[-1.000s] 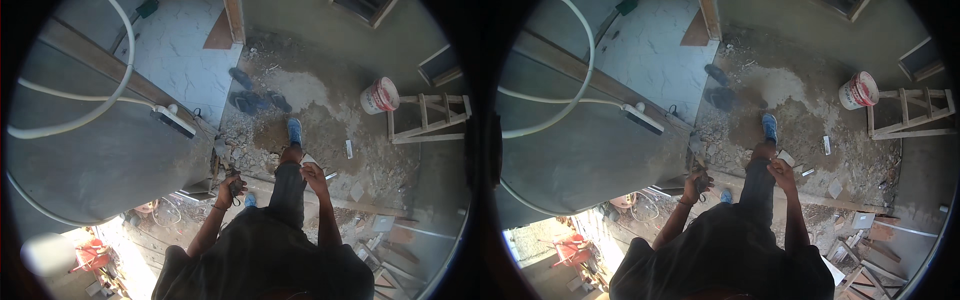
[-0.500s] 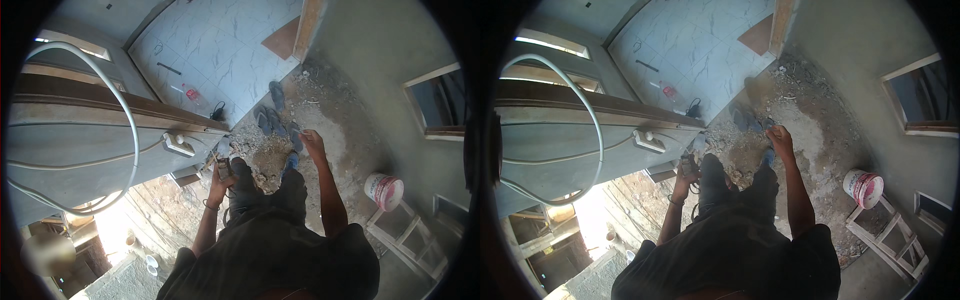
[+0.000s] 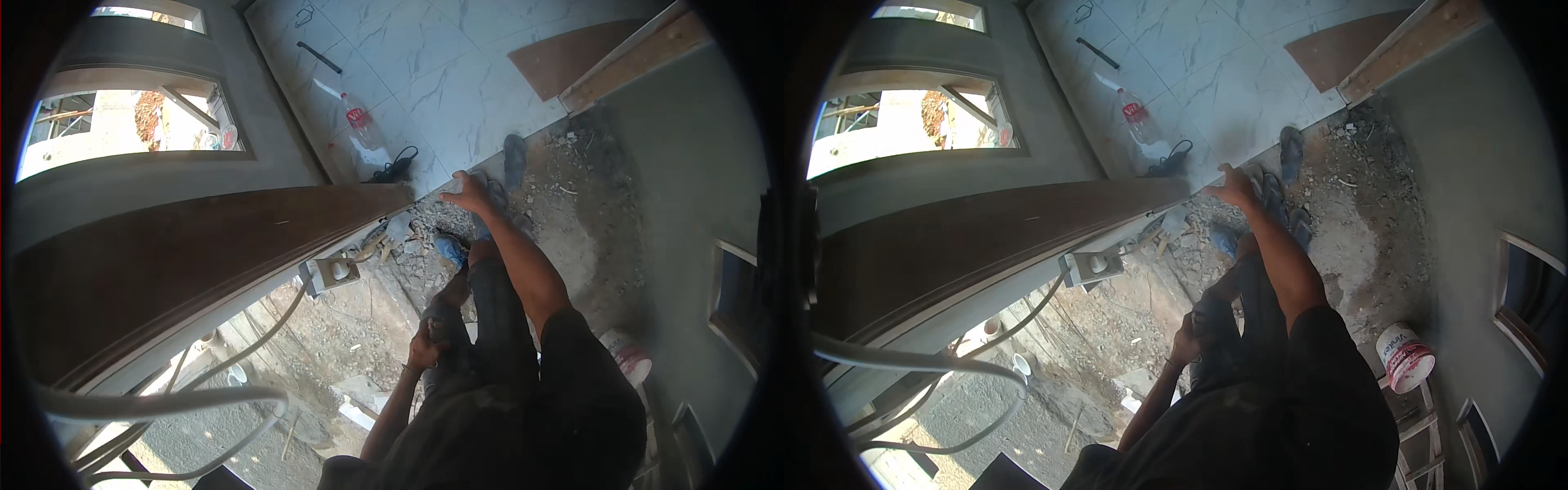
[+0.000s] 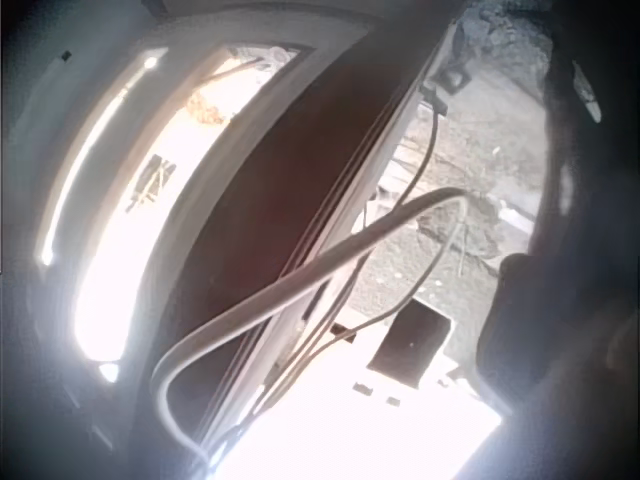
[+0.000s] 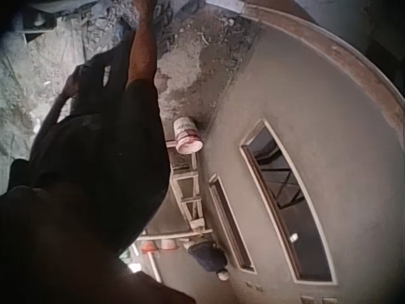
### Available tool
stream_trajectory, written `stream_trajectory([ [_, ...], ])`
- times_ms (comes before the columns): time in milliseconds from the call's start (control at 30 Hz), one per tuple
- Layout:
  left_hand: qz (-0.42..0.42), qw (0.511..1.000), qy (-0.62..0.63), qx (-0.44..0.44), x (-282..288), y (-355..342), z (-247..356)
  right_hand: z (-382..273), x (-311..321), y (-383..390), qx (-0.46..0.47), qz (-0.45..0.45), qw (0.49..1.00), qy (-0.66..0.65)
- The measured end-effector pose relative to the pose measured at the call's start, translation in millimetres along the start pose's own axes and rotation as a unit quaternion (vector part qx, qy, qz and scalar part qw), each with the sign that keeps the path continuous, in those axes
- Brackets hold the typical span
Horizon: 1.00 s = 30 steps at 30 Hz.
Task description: The person walks to a work area, connects an angle grinder to a power outlet, and cuts a metal rod with the angle grinder.
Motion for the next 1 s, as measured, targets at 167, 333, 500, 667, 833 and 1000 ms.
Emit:
stream_trajectory([
  [167,-0.068,0.996,0.019,0.060,-22.4,-44.3,-45.3,12.2,-108.8,-78.9,-0.006,-0.050,0.996,0.069],
  [333,0.159,0.940,0.301,0.018,-42.3,-117.4,-61.2,48.3,-210.9,-180.4,0.011,-0.102,0.993,0.050],
  [500,0.206,0.961,0.187,0.004,-45.2,-149.9,-81.2,83.6,-300.4,-268.4,0.060,-0.042,0.995,-0.071],
  [667,0.198,0.979,0.003,-0.052,-69.9,-135.2,-94.8,83.6,-369.1,-339.8,0.285,-0.087,0.918,0.261],
  [833,0.245,0.969,0.004,-0.010,-61.8,-153.5,-93.4,102.7,-423.9,-366.7,0.314,-0.085,0.865,0.383],
  [1000,0.294,0.913,0.253,0.126,-59.6,-156.7,-86.5,122.1,-430.7,-374.4,0.307,-0.162,0.858,0.379],
])
Point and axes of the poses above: each hand's wrist, its own y-axis away from the middle knuckle, its own x-axis out of the back of the hand, z = x × y, the point moved 4 cm from there along -y, towards the middle knuckle, and after that the axes turned 2 degrees about -x, right-handed, at the moved point
